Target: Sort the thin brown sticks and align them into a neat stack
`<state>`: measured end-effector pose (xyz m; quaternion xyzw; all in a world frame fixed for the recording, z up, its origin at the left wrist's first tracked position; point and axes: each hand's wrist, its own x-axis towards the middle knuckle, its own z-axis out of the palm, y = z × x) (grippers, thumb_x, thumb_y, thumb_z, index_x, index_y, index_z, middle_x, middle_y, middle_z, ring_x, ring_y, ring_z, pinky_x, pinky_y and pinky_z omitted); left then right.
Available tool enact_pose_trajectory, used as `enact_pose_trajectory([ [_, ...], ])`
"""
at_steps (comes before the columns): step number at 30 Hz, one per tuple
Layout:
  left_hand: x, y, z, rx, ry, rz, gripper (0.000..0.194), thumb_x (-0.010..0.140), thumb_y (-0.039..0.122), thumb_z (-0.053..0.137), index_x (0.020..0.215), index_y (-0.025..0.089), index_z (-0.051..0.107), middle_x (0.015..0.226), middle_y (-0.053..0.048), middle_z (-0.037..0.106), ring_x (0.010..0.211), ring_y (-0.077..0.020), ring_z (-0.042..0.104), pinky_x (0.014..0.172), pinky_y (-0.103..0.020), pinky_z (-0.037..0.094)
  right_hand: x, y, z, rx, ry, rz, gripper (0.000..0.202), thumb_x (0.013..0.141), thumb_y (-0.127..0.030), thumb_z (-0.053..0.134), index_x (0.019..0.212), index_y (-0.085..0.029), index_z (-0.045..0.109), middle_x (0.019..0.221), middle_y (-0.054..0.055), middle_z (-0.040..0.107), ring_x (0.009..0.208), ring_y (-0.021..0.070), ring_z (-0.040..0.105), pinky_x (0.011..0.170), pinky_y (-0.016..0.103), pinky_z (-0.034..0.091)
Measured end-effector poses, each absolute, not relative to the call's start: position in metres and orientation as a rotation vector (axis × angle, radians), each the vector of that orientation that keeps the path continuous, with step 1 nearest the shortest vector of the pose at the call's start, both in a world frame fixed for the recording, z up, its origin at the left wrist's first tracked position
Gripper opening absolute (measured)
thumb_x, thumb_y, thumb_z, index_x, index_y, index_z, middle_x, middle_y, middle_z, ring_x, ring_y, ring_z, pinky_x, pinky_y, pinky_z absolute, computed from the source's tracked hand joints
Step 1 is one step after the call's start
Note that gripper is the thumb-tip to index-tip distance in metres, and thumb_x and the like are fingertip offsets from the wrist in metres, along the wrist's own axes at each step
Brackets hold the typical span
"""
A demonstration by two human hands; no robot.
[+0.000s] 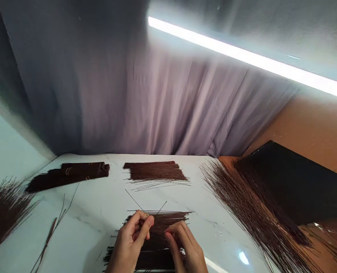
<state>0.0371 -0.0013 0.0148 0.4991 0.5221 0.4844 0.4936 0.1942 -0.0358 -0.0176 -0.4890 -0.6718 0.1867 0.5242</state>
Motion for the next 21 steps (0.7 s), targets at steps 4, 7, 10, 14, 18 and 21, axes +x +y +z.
enact_pose_trajectory([
  [4,0.039,-0.002,0.014,1.192,1.288,1.183,0.05,0.08,0.068,0.068,0.071,0.02,0.061,0.062,0.004,0.056,0.054,-0.0113,0.046,0.048,-0.02,0.035,0.195,-0.037,-0.016,-1.153,-1.623,0.46,0.018,0.106,-0.024,0.042,0.095,-0.024,0.056,0.085,0.003,0.058,0.075,0.0167,0.059,0.069,0.024,0.05],
  [7,0.04,-0.004,0.019,1.182,1.286,1.189,0.05,0.08,0.068,0.068,0.07,0.02,0.06,0.063,0.003,0.057,0.055,-0.012,0.048,0.05,-0.02,0.037,0.197,-0.038,-0.014,-1.144,-1.645,0.481,0.017,0.106,-0.022,0.043,0.096,-0.024,0.056,0.086,0.003,0.058,0.075,0.0162,0.059,0.071,0.024,0.05],
  [10,0.041,-0.006,0.025,1.182,1.263,1.183,0.047,0.081,0.065,0.069,0.07,0.021,0.06,0.064,0.003,0.056,0.057,-0.0125,0.05,0.053,-0.021,0.04,0.201,-0.037,-0.009,-1.126,-1.688,0.491,0.015,0.105,-0.019,0.044,0.099,-0.024,0.057,0.087,0.003,0.06,0.077,0.0161,0.06,0.071,0.023,0.05],
  [14,0.039,-0.008,0.032,1.198,1.248,1.164,0.044,0.084,0.062,0.068,0.072,0.021,0.061,0.066,0.004,0.056,0.059,-0.013,0.05,0.056,-0.021,0.042,0.204,-0.037,-0.003,-1.103,-1.745,0.53,0.016,0.105,-0.018,0.043,0.101,-0.023,0.058,0.089,0.004,0.062,0.079,0.016,0.062,0.07,0.022,0.051],
  [18,0.037,-0.01,0.036,1.224,1.254,1.136,0.043,0.085,0.062,0.066,0.074,0.021,0.063,0.068,0.003,0.057,0.06,-0.0138,0.051,0.057,-0.021,0.043,0.202,-0.039,0.0,-1.135,-1.674,0.558,0.02,0.107,-0.025,0.042,0.097,-0.022,0.06,0.086,0.004,0.062,0.075,0.0156,0.062,0.067,0.022,0.051],
  [21,0.036,-0.01,0.034,1.238,1.245,1.133,0.042,0.086,0.061,0.065,0.074,0.021,0.062,0.067,0.004,0.054,0.06,-0.0134,0.051,0.057,-0.021,0.042,0.202,-0.039,0.0,-1.145,-1.695,0.579,0.022,0.107,-0.026,0.042,0.095,-0.022,0.06,0.085,0.004,0.062,0.075,0.0154,0.061,0.066,0.022,0.051],
])
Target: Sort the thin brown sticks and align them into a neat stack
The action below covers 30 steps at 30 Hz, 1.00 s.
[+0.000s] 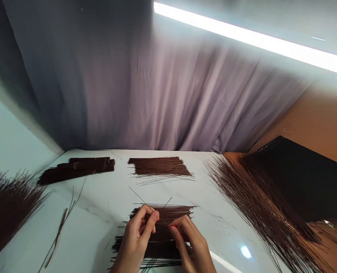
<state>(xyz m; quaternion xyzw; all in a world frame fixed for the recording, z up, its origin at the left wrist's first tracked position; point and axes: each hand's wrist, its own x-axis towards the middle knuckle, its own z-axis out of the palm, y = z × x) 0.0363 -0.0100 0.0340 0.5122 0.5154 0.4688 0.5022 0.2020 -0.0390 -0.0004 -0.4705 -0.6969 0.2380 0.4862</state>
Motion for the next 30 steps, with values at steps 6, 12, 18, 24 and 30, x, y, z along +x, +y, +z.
enact_pose_trajectory([
  [6,0.035,-0.008,0.026,1.286,1.237,1.13,0.043,0.088,0.061,0.063,0.073,0.021,0.059,0.065,0.004,0.052,0.059,-0.0133,0.05,0.054,-0.021,0.041,0.199,-0.04,-0.002,-1.157,-1.677,0.587,0.026,0.108,-0.03,0.041,0.091,-0.023,0.059,0.082,0.003,0.06,0.073,0.0157,0.06,0.067,0.023,0.05],
  [12,0.038,-0.01,0.024,1.306,1.291,1.168,0.044,0.088,0.063,0.061,0.073,0.022,0.057,0.065,0.004,0.054,0.059,-0.0139,0.05,0.057,-0.022,0.044,0.197,-0.041,-0.001,-1.144,-1.648,0.619,0.025,0.107,-0.031,0.041,0.091,-0.022,0.058,0.082,0.002,0.06,0.073,0.0146,0.058,0.068,0.023,0.049],
  [18,0.039,-0.011,0.026,1.319,1.309,1.166,0.044,0.088,0.064,0.061,0.074,0.022,0.058,0.065,0.004,0.053,0.059,-0.0145,0.052,0.057,-0.022,0.044,0.197,-0.041,-0.004,-1.159,-1.658,0.6,0.028,0.108,-0.034,0.041,0.09,-0.022,0.059,0.08,0.003,0.06,0.07,0.0153,0.058,0.065,0.024,0.05],
  [24,0.038,-0.008,0.021,1.304,1.308,1.155,0.044,0.087,0.063,0.063,0.072,0.022,0.057,0.064,0.004,0.052,0.058,-0.0144,0.052,0.057,-0.022,0.044,0.196,-0.041,-0.006,-1.2,-1.64,0.568,0.03,0.108,-0.035,0.04,0.087,-0.023,0.058,0.077,0.001,0.059,0.066,0.0144,0.058,0.058,0.022,0.047],
  [30,0.034,-0.005,0.014,1.335,1.301,1.119,0.043,0.088,0.061,0.063,0.072,0.021,0.059,0.064,0.003,0.055,0.057,-0.014,0.053,0.055,-0.021,0.045,0.193,-0.044,-0.01,-1.242,-1.616,0.592,0.03,0.108,-0.035,0.038,0.087,-0.023,0.057,0.077,0.001,0.057,0.065,0.014,0.057,0.051,0.021,0.043],
])
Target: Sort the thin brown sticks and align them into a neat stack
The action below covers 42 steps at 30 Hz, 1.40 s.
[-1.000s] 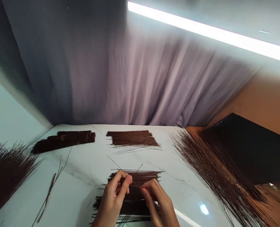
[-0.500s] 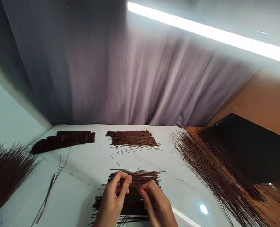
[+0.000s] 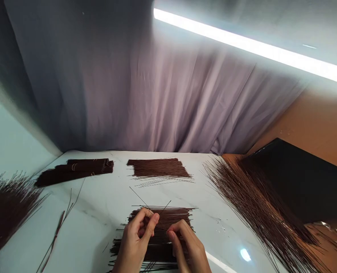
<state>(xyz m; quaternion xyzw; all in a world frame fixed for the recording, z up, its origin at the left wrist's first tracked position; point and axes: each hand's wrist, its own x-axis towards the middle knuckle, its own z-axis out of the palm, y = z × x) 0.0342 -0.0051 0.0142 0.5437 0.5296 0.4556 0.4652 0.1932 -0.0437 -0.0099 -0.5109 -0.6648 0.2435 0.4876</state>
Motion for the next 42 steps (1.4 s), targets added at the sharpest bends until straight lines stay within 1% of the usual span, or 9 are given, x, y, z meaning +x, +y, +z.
enact_pose_trajectory([
  [6,0.035,-0.004,0.016,1.334,1.307,1.133,0.043,0.087,0.061,0.064,0.071,0.021,0.059,0.064,0.003,0.057,0.056,-0.014,0.054,0.055,-0.021,0.047,0.193,-0.043,-0.012,-1.226,-1.631,0.596,0.029,0.107,-0.036,0.041,0.087,-0.023,0.057,0.078,0.002,0.058,0.065,0.0137,0.058,0.052,0.021,0.044],
  [13,0.041,-0.006,0.018,1.281,1.395,1.178,0.051,0.08,0.07,0.064,0.066,0.023,0.057,0.059,0.004,0.054,0.053,-0.0138,0.049,0.052,-0.021,0.045,0.19,-0.041,-0.012,-1.219,-1.611,0.476,0.032,0.107,-0.039,0.042,0.086,-0.022,0.059,0.074,0.002,0.06,0.062,0.0141,0.058,0.056,0.022,0.049],
  [21,0.038,-0.008,0.026,1.306,1.339,1.183,0.044,0.083,0.063,0.067,0.069,0.021,0.062,0.062,0.004,0.056,0.055,-0.014,0.054,0.055,-0.021,0.045,0.194,-0.041,-0.013,-1.195,-1.644,0.503,0.029,0.107,-0.037,0.042,0.088,-0.023,0.058,0.076,0.001,0.06,0.063,0.0137,0.058,0.057,0.021,0.047],
  [27,0.04,-0.009,0.029,1.256,1.305,1.169,0.044,0.083,0.063,0.067,0.07,0.021,0.062,0.061,0.005,0.052,0.055,-0.0131,0.049,0.053,-0.021,0.042,0.195,-0.043,-0.012,-1.216,-1.634,0.572,0.027,0.107,-0.036,0.042,0.089,-0.023,0.058,0.079,0.001,0.06,0.067,0.0143,0.059,0.057,0.021,0.046],
  [32,0.037,-0.011,0.032,1.237,1.272,1.102,0.048,0.084,0.068,0.064,0.073,0.021,0.061,0.059,0.005,0.048,0.051,-0.0121,0.044,0.049,-0.021,0.037,0.2,-0.045,-0.009,-1.217,-1.652,0.733,0.031,0.107,-0.04,0.04,0.087,-0.022,0.057,0.078,0.001,0.058,0.067,0.0142,0.057,0.06,0.022,0.046],
  [35,0.034,-0.017,0.032,1.289,1.157,1.017,0.047,0.085,0.066,0.063,0.071,0.021,0.06,0.06,0.005,0.049,0.05,-0.011,0.043,0.047,-0.02,0.036,0.216,-0.035,0.011,-1.175,-1.744,0.94,0.032,0.107,-0.043,0.04,0.088,-0.022,0.056,0.076,-0.001,0.056,0.065,0.0133,0.054,0.058,0.022,0.045],
  [38,0.031,-0.023,0.031,1.493,0.961,0.889,0.046,0.088,0.061,0.063,0.068,0.02,0.06,0.062,0.003,0.055,0.05,-0.0102,0.045,0.048,-0.021,0.034,0.237,-0.015,0.054,-1.072,-1.954,1.043,0.029,0.105,-0.043,0.046,0.089,-0.022,0.057,0.08,-0.001,0.059,0.072,0.0137,0.055,0.064,0.022,0.046],
  [40,0.029,-0.024,0.032,1.641,0.909,0.826,0.043,0.091,0.055,0.061,0.067,0.02,0.059,0.063,0.002,0.057,0.053,-0.0107,0.046,0.05,-0.021,0.034,0.245,-0.004,0.086,-1.028,-2.128,0.967,0.026,0.105,-0.038,0.048,0.088,-0.021,0.058,0.084,0.0,0.062,0.075,0.0136,0.056,0.068,0.023,0.045],
  [42,0.026,-0.02,0.036,1.708,0.961,0.797,0.038,0.095,0.048,0.058,0.07,0.02,0.06,0.064,0.003,0.058,0.057,-0.0122,0.049,0.054,-0.022,0.036,0.243,-0.004,0.102,-1.041,-2.267,0.72,0.022,0.105,-0.03,0.048,0.087,-0.021,0.058,0.085,0.001,0.063,0.073,0.0136,0.055,0.067,0.023,0.043],
])
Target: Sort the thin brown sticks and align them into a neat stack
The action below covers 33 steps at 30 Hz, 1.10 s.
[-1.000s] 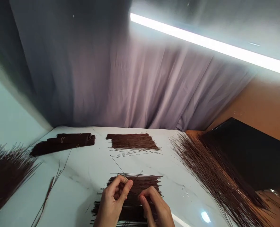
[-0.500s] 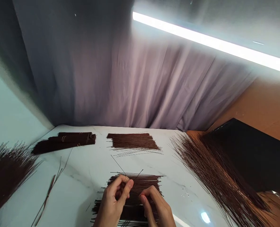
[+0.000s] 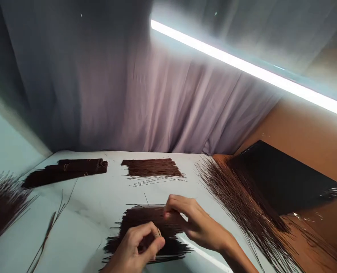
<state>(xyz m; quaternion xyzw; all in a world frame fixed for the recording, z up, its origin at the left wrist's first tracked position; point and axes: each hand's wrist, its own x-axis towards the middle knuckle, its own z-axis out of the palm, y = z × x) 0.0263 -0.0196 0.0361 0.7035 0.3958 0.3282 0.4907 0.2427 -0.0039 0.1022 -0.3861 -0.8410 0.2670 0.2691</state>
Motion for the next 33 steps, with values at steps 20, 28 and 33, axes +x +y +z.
enact_pose_trajectory([
  [20,0.007,-0.004,0.039,1.591,1.141,0.838,0.038,0.1,0.053,0.05,0.079,0.022,0.056,0.072,0.003,0.051,0.069,-0.0153,0.048,0.065,-0.024,0.039,0.21,-0.022,0.053,-1.139,-2.2,0.339,0.024,0.102,-0.014,0.037,0.094,-0.02,0.059,0.086,0.004,0.065,0.069,0.0136,0.057,0.061,0.023,0.038],
  [28,0.017,-0.021,0.027,1.543,0.999,0.782,0.042,0.099,0.055,0.049,0.079,0.02,0.061,0.069,0.002,0.054,0.062,-0.0139,0.05,0.06,-0.023,0.039,0.238,-0.004,0.047,-1.101,-2.161,1.099,0.027,0.107,-0.033,0.044,0.093,-0.018,0.061,0.077,-0.001,0.062,0.065,0.0109,0.056,0.06,0.019,0.043],
  [33,0.018,-0.014,0.024,1.551,1.082,0.806,0.039,0.099,0.052,0.053,0.077,0.02,0.059,0.071,0.003,0.053,0.066,-0.0146,0.05,0.064,-0.024,0.04,0.236,0.005,0.083,-1.051,-2.504,0.311,0.023,0.104,-0.016,0.042,0.09,-0.018,0.061,0.082,0.004,0.066,0.073,0.0152,0.055,0.065,0.025,0.038],
])
